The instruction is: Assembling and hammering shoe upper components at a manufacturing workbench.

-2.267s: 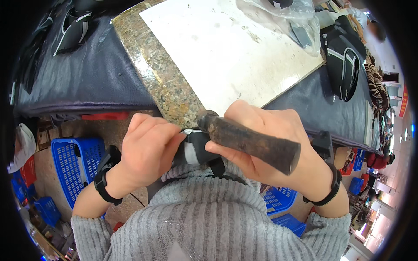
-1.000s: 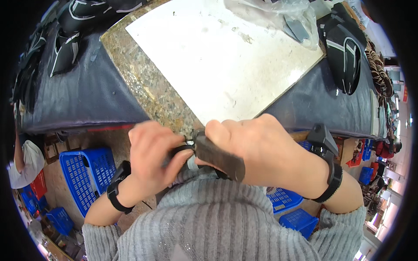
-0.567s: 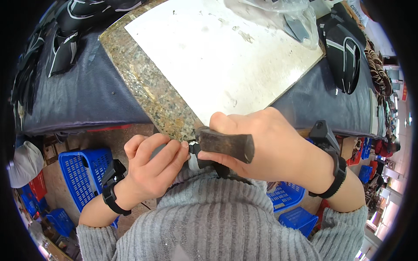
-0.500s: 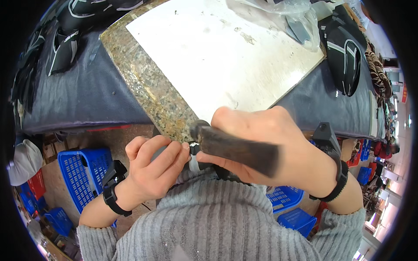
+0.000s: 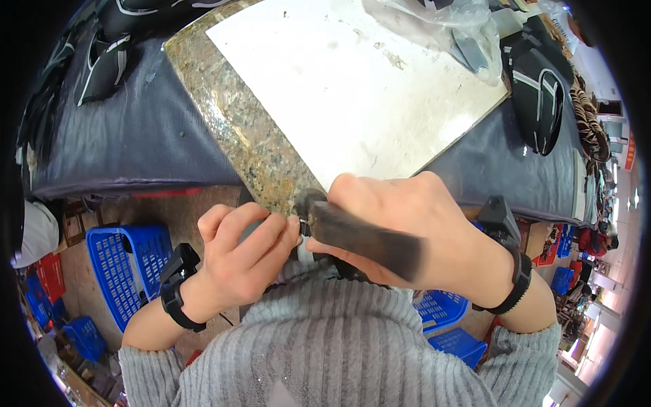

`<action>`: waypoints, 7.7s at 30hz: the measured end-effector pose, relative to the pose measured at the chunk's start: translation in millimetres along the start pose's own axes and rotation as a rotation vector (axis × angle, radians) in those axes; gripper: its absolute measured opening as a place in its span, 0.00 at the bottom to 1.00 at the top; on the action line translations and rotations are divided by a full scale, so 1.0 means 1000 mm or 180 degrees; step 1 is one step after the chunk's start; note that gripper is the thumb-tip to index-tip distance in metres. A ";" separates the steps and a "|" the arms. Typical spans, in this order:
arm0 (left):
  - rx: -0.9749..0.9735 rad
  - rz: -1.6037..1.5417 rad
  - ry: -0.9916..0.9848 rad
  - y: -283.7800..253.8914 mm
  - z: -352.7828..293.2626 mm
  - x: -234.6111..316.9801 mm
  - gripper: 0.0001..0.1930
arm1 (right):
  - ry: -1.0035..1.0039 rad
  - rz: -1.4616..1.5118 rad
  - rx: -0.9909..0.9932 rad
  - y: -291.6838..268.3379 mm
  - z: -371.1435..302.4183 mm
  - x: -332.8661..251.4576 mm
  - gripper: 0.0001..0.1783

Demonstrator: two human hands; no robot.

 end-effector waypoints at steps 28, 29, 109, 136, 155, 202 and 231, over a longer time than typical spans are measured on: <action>0.0032 -0.0139 -0.0036 -0.004 -0.004 -0.003 0.14 | -0.0010 0.0231 0.0081 -0.009 0.001 -0.003 0.16; -0.0005 -0.0210 -0.0108 -0.003 -0.004 -0.007 0.14 | 0.0029 0.0216 0.0138 -0.012 0.000 -0.001 0.15; 0.0028 -0.0606 0.0052 -0.001 -0.003 -0.009 0.15 | -0.0300 0.0226 -0.0110 -0.008 0.010 -0.008 0.19; 0.0450 -0.0345 0.0125 -0.012 -0.009 0.004 0.09 | -0.0593 0.0078 -0.0012 -0.006 0.016 -0.023 0.21; 0.0506 -0.0367 0.0207 -0.009 -0.008 0.005 0.10 | -0.0025 0.0087 -0.0247 -0.005 0.001 0.006 0.18; 0.2071 -0.4689 -0.2368 -0.050 0.026 -0.080 0.16 | -0.0012 0.6472 0.0376 -0.040 0.058 -0.001 0.10; -0.0975 -0.3022 -0.1813 -0.015 0.062 -0.134 0.09 | 0.0424 0.3510 -0.0391 -0.025 0.083 0.036 0.10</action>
Point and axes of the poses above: each hand's wrist, its own z-axis towards the middle knuckle, its own y-axis out of the palm, x = y × z, the point moved 10 cm from there along z, towards the middle knuckle, and after that the axes turned 14 degrees about y, right-handed, at the moved point
